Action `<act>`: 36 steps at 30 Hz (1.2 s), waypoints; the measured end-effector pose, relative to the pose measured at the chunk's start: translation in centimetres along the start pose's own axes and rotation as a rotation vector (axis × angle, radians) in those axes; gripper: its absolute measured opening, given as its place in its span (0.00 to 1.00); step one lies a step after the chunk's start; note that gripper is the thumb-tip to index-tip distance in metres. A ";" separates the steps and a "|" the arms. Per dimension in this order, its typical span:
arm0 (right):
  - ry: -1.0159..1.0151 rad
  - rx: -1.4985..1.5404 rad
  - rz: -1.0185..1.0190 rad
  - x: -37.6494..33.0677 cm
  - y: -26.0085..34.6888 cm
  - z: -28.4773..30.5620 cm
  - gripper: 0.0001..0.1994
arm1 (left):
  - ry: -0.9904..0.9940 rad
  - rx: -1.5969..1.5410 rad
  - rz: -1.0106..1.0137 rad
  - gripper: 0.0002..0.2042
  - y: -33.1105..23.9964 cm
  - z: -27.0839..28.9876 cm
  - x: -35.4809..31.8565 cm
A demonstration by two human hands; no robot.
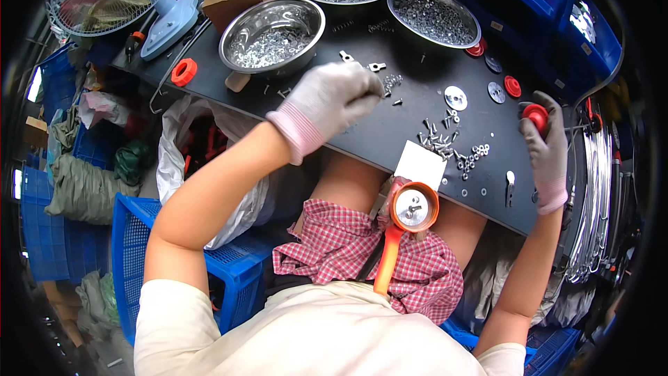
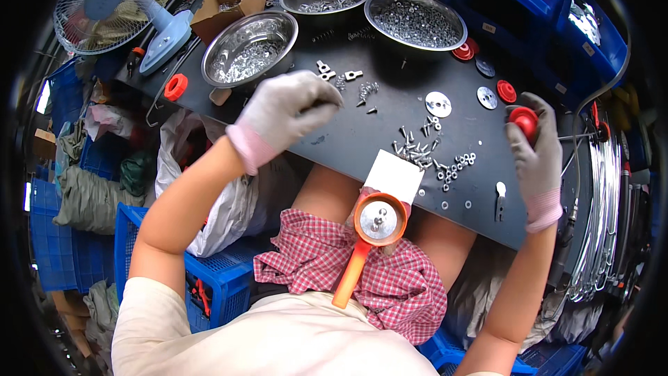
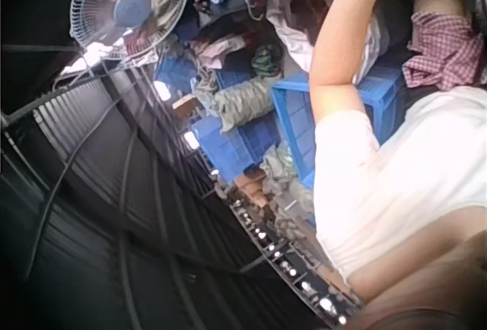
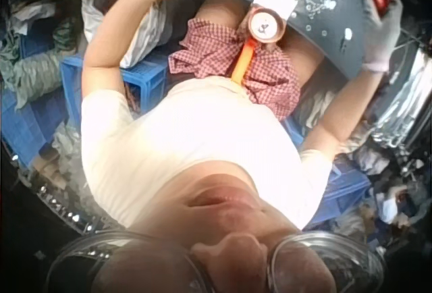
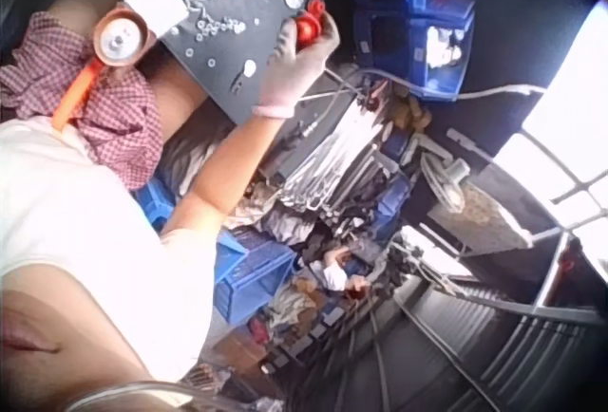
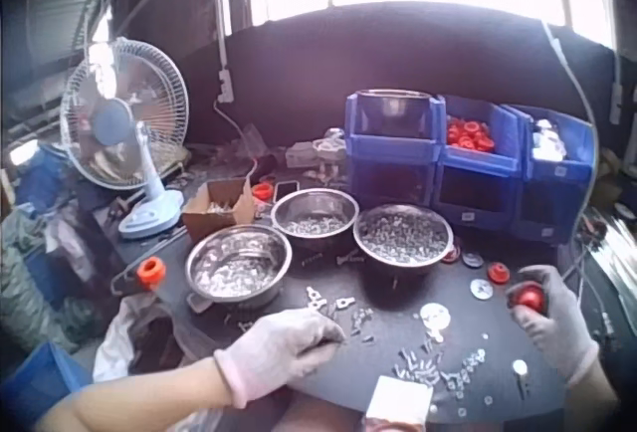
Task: The person assembles caulking guns by driving screws into metal plates with a pneumatic screwdriver, attaching plungers and handle mechanisms onto metal rods, and fitting the assemblies into tubes.
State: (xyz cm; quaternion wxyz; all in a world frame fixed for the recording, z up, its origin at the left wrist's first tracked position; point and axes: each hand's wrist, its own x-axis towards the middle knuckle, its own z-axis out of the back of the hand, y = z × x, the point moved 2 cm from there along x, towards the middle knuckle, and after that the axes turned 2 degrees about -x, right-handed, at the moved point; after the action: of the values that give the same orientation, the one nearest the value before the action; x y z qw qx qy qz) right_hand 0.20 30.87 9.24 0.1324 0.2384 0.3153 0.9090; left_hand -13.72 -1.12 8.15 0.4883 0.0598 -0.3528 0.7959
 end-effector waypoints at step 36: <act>0.040 0.706 -0.391 -17.7 0.8 -4.5 0.16 | -0.102 0.033 0.181 0.06 -3.0 -4.7 -2.6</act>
State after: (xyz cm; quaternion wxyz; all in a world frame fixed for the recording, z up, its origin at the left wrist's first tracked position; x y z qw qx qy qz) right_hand 12.90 21.02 0.49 0.2066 0.1870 0.6501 0.7069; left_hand -8.73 0.72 5.01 0.3947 0.0762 -0.3679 0.8385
